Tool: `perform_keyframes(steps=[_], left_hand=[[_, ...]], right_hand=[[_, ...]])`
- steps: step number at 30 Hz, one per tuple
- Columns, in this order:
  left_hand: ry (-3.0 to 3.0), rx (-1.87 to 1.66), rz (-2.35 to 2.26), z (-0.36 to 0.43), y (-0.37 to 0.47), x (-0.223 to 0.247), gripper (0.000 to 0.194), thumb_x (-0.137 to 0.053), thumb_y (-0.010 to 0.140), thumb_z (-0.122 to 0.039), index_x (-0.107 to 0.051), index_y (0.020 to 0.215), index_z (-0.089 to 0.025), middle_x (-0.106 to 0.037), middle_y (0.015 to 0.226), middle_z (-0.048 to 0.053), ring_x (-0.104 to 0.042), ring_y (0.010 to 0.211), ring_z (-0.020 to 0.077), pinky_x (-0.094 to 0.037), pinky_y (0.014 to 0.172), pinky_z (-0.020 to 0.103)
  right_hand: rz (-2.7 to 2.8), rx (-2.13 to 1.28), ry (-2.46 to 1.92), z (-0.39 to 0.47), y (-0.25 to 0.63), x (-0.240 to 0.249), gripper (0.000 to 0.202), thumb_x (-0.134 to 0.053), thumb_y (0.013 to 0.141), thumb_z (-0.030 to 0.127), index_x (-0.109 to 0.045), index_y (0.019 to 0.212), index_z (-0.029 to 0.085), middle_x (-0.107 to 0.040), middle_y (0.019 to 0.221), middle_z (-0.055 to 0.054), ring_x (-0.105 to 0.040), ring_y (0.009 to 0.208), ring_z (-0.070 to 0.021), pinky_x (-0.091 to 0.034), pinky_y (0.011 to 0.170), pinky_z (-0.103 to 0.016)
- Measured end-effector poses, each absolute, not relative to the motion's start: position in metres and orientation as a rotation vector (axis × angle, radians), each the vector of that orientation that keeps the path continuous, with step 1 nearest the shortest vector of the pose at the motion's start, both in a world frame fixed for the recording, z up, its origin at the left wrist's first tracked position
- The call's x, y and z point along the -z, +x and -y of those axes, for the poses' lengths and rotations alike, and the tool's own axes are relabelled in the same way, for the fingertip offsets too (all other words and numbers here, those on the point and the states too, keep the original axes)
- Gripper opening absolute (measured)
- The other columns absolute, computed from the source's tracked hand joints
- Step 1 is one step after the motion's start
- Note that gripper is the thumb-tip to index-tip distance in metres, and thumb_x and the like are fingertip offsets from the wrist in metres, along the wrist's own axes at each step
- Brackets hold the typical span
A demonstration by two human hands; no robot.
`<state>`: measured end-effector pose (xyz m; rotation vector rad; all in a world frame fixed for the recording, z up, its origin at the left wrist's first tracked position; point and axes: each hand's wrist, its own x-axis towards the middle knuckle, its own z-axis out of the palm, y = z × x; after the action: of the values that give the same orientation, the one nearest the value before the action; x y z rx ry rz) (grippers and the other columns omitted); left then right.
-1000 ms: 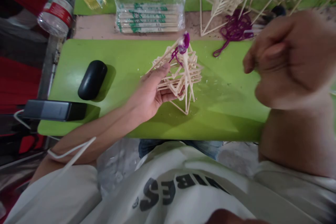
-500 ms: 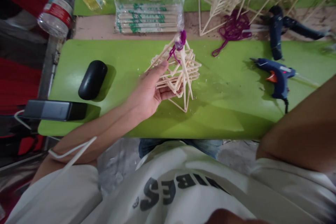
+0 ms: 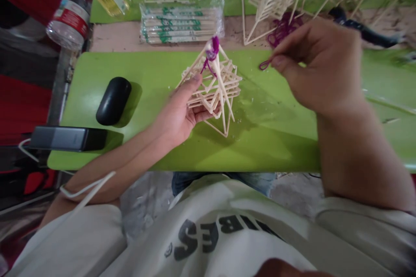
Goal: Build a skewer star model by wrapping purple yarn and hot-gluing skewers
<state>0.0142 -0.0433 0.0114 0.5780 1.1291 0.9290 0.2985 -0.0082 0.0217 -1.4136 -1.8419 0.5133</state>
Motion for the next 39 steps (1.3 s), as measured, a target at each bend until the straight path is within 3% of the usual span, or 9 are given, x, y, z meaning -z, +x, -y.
perform_keyframes(steps=[3,7,13,19,25,29,32,36,39], left_hand=[[0.583,-0.936,-1.121,0.043,0.012,-0.008,0.049,-0.088,0.109,-0.057,-0.077,0.142,-0.021,-0.093,0.116,0.009,-0.092,0.097,0.0214,-0.078,0.083,0.028],[0.597,-0.943,-1.074,0.044,0.011,-0.006,0.05,-0.09,0.107,-0.055,-0.078,0.141,-0.021,-0.093,0.118,0.01,-0.092,0.099,0.0221,-0.078,0.084,0.029],[0.619,-0.957,-1.045,0.044,0.011,-0.007,0.047,-0.09,0.107,-0.053,-0.078,0.137,-0.019,-0.093,0.119,0.01,-0.092,0.097,0.0212,-0.077,0.081,0.027],[0.63,-0.967,-1.07,0.044,0.01,-0.004,0.048,-0.089,0.106,-0.056,-0.079,0.139,-0.022,-0.093,0.123,0.01,-0.092,0.1,0.0224,-0.077,0.084,0.029],[0.633,-0.97,-1.076,0.044,0.01,-0.003,0.048,-0.089,0.106,-0.057,-0.08,0.136,-0.02,-0.093,0.122,0.012,-0.09,0.095,0.0219,-0.076,0.081,0.029],[0.627,-0.977,-1.055,0.044,0.011,-0.004,0.047,-0.091,0.105,-0.055,-0.08,0.134,-0.02,-0.093,0.117,0.01,-0.089,0.089,0.0198,-0.077,0.082,0.03],[0.628,-0.975,-1.052,0.044,0.011,-0.005,0.05,-0.091,0.106,-0.057,-0.08,0.138,-0.021,-0.093,0.116,0.009,-0.09,0.091,0.0209,-0.078,0.085,0.033],[0.629,-0.978,-1.066,0.044,0.012,-0.005,0.048,-0.09,0.106,-0.057,-0.08,0.136,-0.021,-0.093,0.115,0.008,-0.09,0.09,0.02,-0.078,0.084,0.032],[0.641,-0.976,-1.08,0.043,0.013,-0.005,0.044,-0.089,0.108,-0.056,-0.08,0.131,-0.02,-0.093,0.114,0.009,-0.089,0.089,0.0192,-0.078,0.082,0.03]], right_hand=[[1.759,-0.706,-1.335,0.01,0.286,-0.015,0.017,-0.078,0.104,0.012,-0.079,0.107,0.028,-0.09,0.102,-0.006,-0.083,0.091,-0.0176,-0.07,0.088,-0.038],[1.711,-0.82,-1.316,0.006,0.289,-0.013,0.021,-0.073,0.107,0.01,-0.082,0.112,0.029,-0.091,0.106,-0.004,-0.084,0.091,-0.0145,-0.073,0.09,-0.035],[1.493,-0.855,-1.276,0.001,0.288,-0.007,0.012,-0.086,0.099,0.01,-0.087,0.095,0.021,-0.088,0.088,-0.004,-0.081,0.073,-0.0156,-0.068,0.072,-0.031],[1.522,-0.818,-1.273,-0.002,0.295,-0.003,0.015,-0.097,0.09,0.011,-0.09,0.093,0.024,-0.091,0.096,-0.006,-0.082,0.083,-0.0184,-0.063,0.078,-0.035],[1.514,-0.782,-1.281,-0.007,0.293,0.0,0.04,-0.118,0.073,0.025,-0.079,0.081,0.024,-0.085,0.086,-0.007,-0.08,0.079,-0.0212,-0.063,0.071,-0.038],[1.59,-0.84,-1.202,0.0,0.285,0.001,0.044,-0.117,0.071,0.024,-0.076,0.088,0.024,-0.082,0.086,-0.005,-0.074,0.075,-0.0185,-0.058,0.066,-0.036],[1.701,-0.837,-1.14,0.008,0.279,0.001,0.029,-0.107,0.076,0.016,-0.082,0.088,0.023,-0.077,0.079,-0.002,-0.066,0.07,-0.0146,-0.05,0.062,-0.033],[1.835,-0.876,-1.054,0.018,0.275,-0.003,0.016,-0.089,0.086,0.011,-0.089,0.098,0.02,-0.082,0.082,-0.002,-0.069,0.071,-0.014,-0.054,0.065,-0.031],[1.869,-0.848,-1.083,0.023,0.273,-0.007,0.009,-0.087,0.089,0.016,-0.088,0.098,0.019,-0.082,0.082,-0.003,-0.071,0.071,-0.0142,-0.054,0.066,-0.031]])
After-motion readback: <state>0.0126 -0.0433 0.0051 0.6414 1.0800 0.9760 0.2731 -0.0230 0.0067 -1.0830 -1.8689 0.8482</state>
